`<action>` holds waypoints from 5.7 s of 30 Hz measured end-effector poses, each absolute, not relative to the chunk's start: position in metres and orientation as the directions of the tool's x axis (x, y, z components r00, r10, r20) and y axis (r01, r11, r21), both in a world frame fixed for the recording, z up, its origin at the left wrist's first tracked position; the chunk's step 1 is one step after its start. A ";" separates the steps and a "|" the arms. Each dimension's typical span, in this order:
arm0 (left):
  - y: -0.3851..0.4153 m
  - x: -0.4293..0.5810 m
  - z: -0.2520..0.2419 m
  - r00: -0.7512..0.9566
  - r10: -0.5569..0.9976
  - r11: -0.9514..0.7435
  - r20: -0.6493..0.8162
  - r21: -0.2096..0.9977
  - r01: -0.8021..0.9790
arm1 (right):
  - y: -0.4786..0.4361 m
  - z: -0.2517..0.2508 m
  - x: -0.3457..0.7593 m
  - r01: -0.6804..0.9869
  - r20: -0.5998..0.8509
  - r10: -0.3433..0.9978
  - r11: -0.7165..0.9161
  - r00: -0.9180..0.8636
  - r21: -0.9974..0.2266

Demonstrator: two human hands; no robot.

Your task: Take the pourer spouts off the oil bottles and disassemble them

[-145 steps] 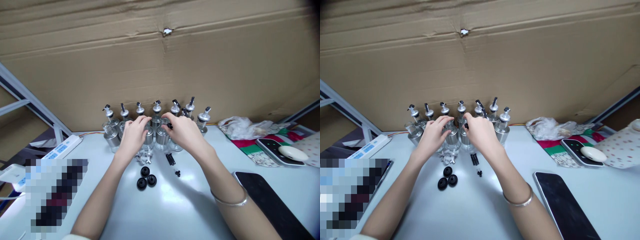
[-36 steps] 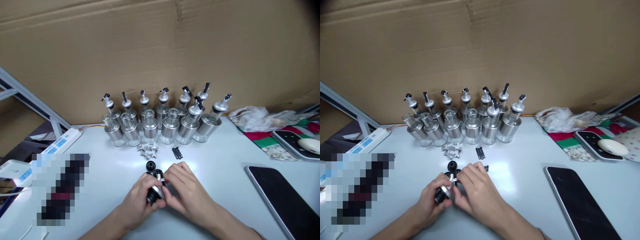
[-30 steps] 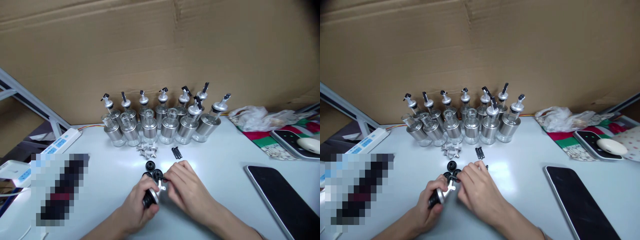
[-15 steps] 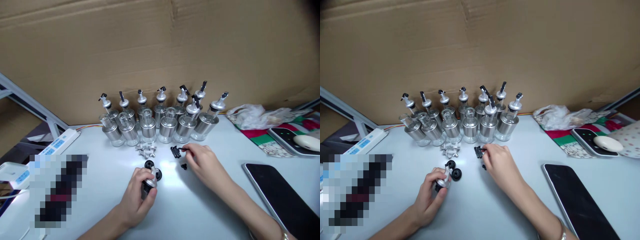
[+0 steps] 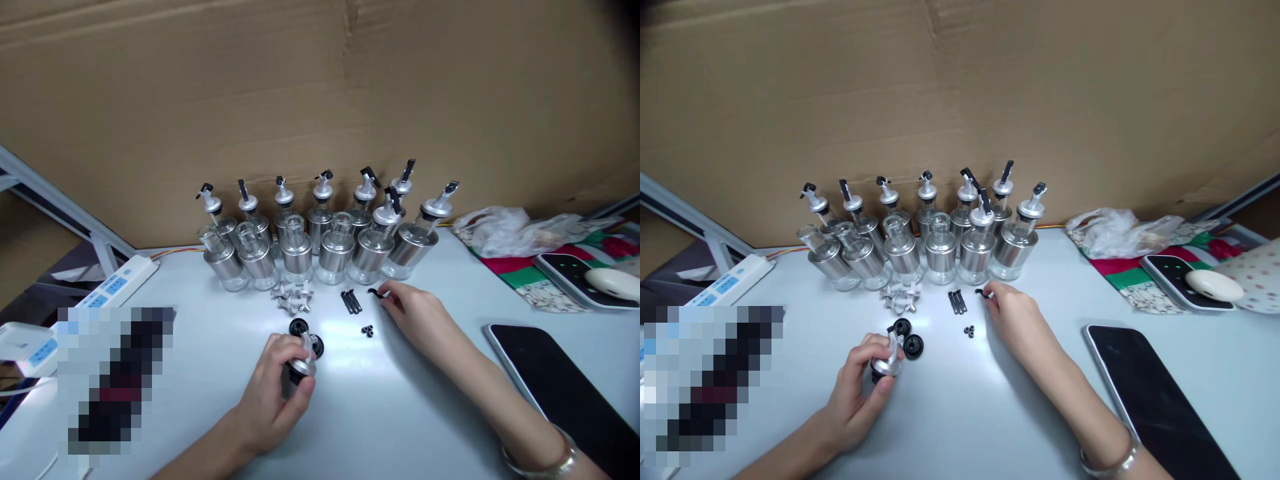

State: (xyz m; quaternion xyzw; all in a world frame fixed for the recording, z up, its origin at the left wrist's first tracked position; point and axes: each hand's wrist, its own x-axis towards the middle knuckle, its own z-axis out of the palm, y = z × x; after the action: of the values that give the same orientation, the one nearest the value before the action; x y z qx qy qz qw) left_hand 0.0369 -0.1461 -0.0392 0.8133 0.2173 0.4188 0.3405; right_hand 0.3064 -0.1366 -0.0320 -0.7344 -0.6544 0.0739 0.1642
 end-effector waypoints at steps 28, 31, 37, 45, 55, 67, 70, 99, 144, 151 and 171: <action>-0.144 0.038 -0.038 0.536 0.625 -0.691 0.568 0.722 0.040 | -0.138 -0.044 0.307 0.915 0.214 0.955 0.265 -0.206 -0.304; -0.145 0.038 -0.039 0.526 0.632 -0.684 0.570 0.729 0.032 | -0.139 -0.044 0.308 0.890 0.218 0.949 0.292 -0.227 -0.349; -0.146 0.038 -0.040 0.527 0.631 -0.676 0.569 0.737 0.013 | -0.140 -0.046 0.304 0.862 0.237 0.947 0.300 -0.217 -0.409; -0.146 0.038 -0.039 0.540 0.626 -0.684 0.562 0.729 0.034 | -0.143 -0.037 0.295 0.879 0.149 0.962 0.270 -0.228 -0.393; -0.145 0.038 -0.038 0.546 0.633 -0.688 0.549 0.722 0.073 | -0.147 -0.032 0.280 0.886 0.148 0.964 0.260 -0.219 -0.385; -0.142 0.042 -0.035 0.548 0.649 -0.681 0.528 0.725 0.107 | -0.146 -0.034 0.282 0.901 0.113 0.968 0.251 -0.226 -0.354; -0.142 0.042 -0.034 0.558 0.644 -0.681 0.523 0.725 0.107 | -0.146 -0.035 0.284 0.899 0.139 0.964 0.261 -0.225 -0.351; -0.141 0.040 -0.035 0.585 0.639 -0.660 0.499 0.747 0.083 | -0.146 -0.036 0.284 0.864 0.148 0.960 0.280 -0.239 -0.418; -0.141 0.040 -0.034 0.594 0.625 -0.669 0.507 0.740 0.072 | -0.146 -0.039 0.283 0.870 0.186 0.968 0.234 -0.167 -0.434; -0.141 0.040 -0.034 0.587 0.630 -0.674 0.508 0.734 0.088 | -0.147 -0.033 0.279 0.847 0.204 0.947 0.313 -0.247 -0.429; -0.141 0.040 -0.033 0.599 0.636 -0.667 0.486 0.737 0.110 | -0.151 -0.034 0.276 0.858 0.172 0.944 0.328 -0.282 -0.394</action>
State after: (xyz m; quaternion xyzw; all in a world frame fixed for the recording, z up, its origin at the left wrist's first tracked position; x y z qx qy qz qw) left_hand 0.0396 -0.1414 -0.0331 0.8268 0.2255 0.3868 0.3404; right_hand 0.2763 -0.1511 -0.0341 -0.5685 -0.7926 0.1129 0.1894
